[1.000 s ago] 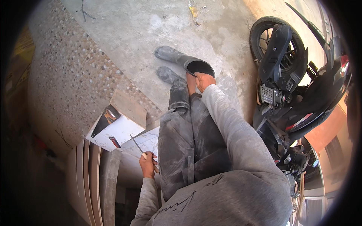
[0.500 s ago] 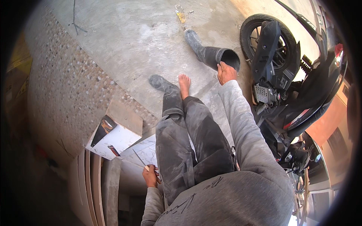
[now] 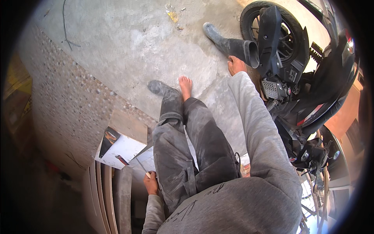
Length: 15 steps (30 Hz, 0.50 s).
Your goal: The person retrieves a hand saw and a small stick from a cluttered room, then moves outside. After removing boots and socks, the person sits on the ground and uses the stick to scrape the saw blade, cleaning it.
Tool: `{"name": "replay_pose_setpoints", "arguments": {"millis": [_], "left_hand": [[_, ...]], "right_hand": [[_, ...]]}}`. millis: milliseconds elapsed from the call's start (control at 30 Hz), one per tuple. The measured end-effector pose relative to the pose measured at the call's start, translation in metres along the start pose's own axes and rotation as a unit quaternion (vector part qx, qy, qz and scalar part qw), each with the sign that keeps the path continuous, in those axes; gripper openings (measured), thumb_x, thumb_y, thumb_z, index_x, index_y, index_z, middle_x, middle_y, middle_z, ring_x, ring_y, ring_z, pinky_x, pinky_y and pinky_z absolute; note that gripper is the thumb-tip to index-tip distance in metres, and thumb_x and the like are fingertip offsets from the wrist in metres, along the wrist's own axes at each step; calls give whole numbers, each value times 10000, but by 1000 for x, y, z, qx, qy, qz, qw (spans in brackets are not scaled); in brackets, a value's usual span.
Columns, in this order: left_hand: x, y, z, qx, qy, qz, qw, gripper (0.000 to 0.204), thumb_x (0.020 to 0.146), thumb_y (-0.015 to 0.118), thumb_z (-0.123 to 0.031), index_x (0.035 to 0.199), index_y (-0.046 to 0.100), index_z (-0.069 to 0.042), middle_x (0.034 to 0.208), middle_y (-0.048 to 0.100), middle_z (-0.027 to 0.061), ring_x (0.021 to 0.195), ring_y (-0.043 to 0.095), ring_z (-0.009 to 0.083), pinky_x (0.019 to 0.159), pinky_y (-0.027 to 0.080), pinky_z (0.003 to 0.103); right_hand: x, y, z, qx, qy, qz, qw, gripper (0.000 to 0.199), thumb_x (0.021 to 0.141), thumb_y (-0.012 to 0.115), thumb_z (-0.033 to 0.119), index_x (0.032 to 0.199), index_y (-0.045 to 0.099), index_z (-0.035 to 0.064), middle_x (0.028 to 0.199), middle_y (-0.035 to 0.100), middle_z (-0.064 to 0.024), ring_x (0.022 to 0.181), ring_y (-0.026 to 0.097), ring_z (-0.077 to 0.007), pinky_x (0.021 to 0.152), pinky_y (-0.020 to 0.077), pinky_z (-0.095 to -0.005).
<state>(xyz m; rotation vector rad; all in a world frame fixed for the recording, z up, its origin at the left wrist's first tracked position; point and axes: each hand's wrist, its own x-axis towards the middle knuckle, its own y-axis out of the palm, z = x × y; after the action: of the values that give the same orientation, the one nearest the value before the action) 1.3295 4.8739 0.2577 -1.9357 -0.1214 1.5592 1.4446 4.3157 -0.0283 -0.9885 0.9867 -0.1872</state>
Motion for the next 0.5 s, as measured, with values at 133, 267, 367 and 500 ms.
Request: {"name": "replay_pose_setpoints", "arguments": {"millis": [133, 267, 367, 500], "left_hand": [[-2, -1, 9, -49, 22, 6, 999, 142, 917, 599, -154, 877, 607, -18, 740, 587, -12, 664, 507, 65, 604, 423, 248], [0, 2, 16, -83, 14, 13, 996, 140, 926, 584, -138, 887, 611, -6, 779, 615, 5, 687, 536, 84, 628, 450, 257], [-1, 4, 19, -77, 58, 35, 995, 143, 926, 585, -135, 889, 618, -2, 786, 621, 10, 679, 536, 86, 614, 450, 261], [-8, 15, 18, -74, 74, 42, 994, 141, 925, 582, -126, 873, 616, 0, 777, 619, 13, 667, 534, 89, 607, 452, 266]], "right_hand": [[-6, -14, -11, 23, 15, -20, 999, 328, 874, 584, 195, 1168, 628, 57, 1188, 628, -174, 1128, 576, -332, 962, 447, -426], [-21, -18, -19, 58, 10, -11, 998, 324, 869, 589, 192, 1164, 632, 63, 1131, 655, -173, 1071, 611, -331, 937, 465, -413], [-46, -6, -18, 130, 20, 27, 991, 323, 864, 590, 194, 1158, 636, 65, 1097, 670, -170, 1015, 641, -326, 915, 481, -399], [-100, 25, 0, 186, 9, 104, 977, 319, 856, 601, 185, 1148, 641, 62, 1093, 673, -172, 983, 659, -313, 898, 496, -383]]}}
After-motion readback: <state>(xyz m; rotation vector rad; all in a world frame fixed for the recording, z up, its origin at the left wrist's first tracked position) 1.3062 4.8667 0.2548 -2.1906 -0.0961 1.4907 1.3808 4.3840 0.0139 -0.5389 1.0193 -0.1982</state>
